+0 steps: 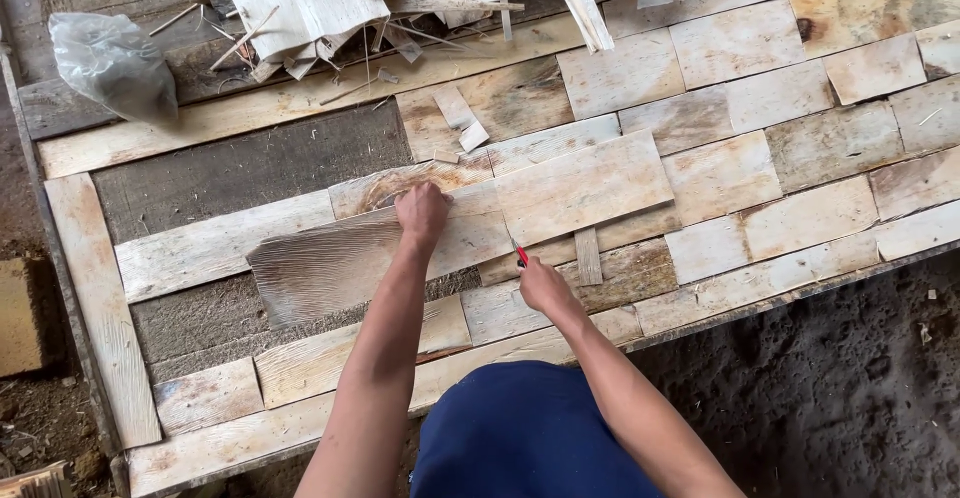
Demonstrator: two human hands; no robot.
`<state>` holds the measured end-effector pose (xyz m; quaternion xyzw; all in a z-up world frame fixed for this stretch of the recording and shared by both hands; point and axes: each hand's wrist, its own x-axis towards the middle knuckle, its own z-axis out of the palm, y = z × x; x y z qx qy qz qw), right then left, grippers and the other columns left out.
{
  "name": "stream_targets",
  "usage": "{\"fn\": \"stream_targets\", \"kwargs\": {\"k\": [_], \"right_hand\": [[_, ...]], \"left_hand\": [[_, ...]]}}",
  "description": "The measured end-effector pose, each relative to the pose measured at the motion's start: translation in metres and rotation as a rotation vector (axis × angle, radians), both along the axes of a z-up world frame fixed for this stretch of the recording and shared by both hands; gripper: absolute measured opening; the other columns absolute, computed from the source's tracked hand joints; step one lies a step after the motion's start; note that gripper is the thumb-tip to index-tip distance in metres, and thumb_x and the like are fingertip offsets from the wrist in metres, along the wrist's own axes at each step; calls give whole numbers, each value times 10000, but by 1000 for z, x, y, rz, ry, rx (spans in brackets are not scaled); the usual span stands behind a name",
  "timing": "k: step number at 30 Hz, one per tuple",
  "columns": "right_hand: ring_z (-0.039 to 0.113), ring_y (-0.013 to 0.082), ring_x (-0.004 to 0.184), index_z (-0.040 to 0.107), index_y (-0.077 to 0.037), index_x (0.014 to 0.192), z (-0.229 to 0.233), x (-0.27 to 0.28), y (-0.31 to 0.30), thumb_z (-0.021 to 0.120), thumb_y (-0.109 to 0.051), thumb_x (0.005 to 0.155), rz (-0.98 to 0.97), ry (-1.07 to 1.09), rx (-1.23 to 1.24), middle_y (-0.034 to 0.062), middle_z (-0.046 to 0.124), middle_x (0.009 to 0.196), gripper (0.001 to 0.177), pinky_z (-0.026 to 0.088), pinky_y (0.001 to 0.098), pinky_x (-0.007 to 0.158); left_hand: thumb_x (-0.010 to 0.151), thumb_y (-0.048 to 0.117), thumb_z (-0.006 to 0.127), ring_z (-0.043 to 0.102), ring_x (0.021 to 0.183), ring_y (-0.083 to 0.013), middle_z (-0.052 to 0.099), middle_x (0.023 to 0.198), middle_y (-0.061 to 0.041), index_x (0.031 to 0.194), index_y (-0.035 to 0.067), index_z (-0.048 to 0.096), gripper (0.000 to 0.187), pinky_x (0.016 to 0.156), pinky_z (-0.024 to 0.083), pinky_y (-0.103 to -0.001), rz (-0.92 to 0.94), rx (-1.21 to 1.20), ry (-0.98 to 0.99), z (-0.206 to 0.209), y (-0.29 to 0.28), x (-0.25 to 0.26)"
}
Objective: Cutting thin wood veneer sheets to size using a utility knife and a wooden straight edge for guidance.
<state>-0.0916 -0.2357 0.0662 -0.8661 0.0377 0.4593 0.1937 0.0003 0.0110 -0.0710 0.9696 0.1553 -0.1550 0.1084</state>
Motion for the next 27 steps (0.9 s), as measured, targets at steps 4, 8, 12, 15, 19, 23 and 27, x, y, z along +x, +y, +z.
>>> {"fn": "stream_targets", "kwargs": {"k": [4,8,12,15,19,23,27], "right_hand": [[583,547,1245,542,47,1272,71,3,-2,381,-309,1044,-60,-5,96,370,640,1253,452,482,610,1028],[613,487,1219,552,-71,1209,43,-13,-25,420,-517,1000,-77,-85,93,302,660,1194,510,496,559,1012],[637,466,1187,595,-34,1106,16,-26,-48,604,-413,931,32,-150,79,274,676,1155,418,505,547,1014],[657,482,1128,636,16,1015,11,-31,-57,764,-409,770,-66,-197,157,297,692,1049,507,514,559,987],[684,421,995,651,6,970,-37,-12,-56,742,-509,817,-254,-437,183,224,657,889,545,541,517,870],[502,276,1213,435,-45,1334,2,25,-35,681,-596,937,-1220,-108,764,158,487,1284,722,452,366,1015],[598,257,1245,522,-61,1392,-29,44,-43,742,-525,946,-1622,5,1013,126,622,1346,680,502,334,1010]], "left_hand": [[914,368,648,776,910,-274,790,852,-32,880,250,806,200,837,472,-400,-34,-60,-20,-5,11,-1],[955,379,606,752,995,-302,793,956,-66,990,225,792,244,903,477,-436,-79,-146,-32,30,11,-13],[970,393,585,729,1053,-303,783,1045,-69,1082,225,770,274,945,477,-459,-82,-237,-24,27,19,-14],[974,386,577,721,1068,-310,778,1062,-78,1099,206,763,287,952,483,-471,-87,-266,-36,32,19,-17],[960,402,577,726,1058,-309,777,1051,-70,1097,211,758,297,950,487,-486,-77,-265,-58,39,17,-17],[950,475,534,741,973,-368,771,959,-117,1033,171,752,383,875,537,-517,-86,-264,-93,82,8,-22],[972,618,479,743,913,-425,760,908,-162,956,148,752,544,836,569,-530,-29,-244,-89,115,-1,-27]]}}
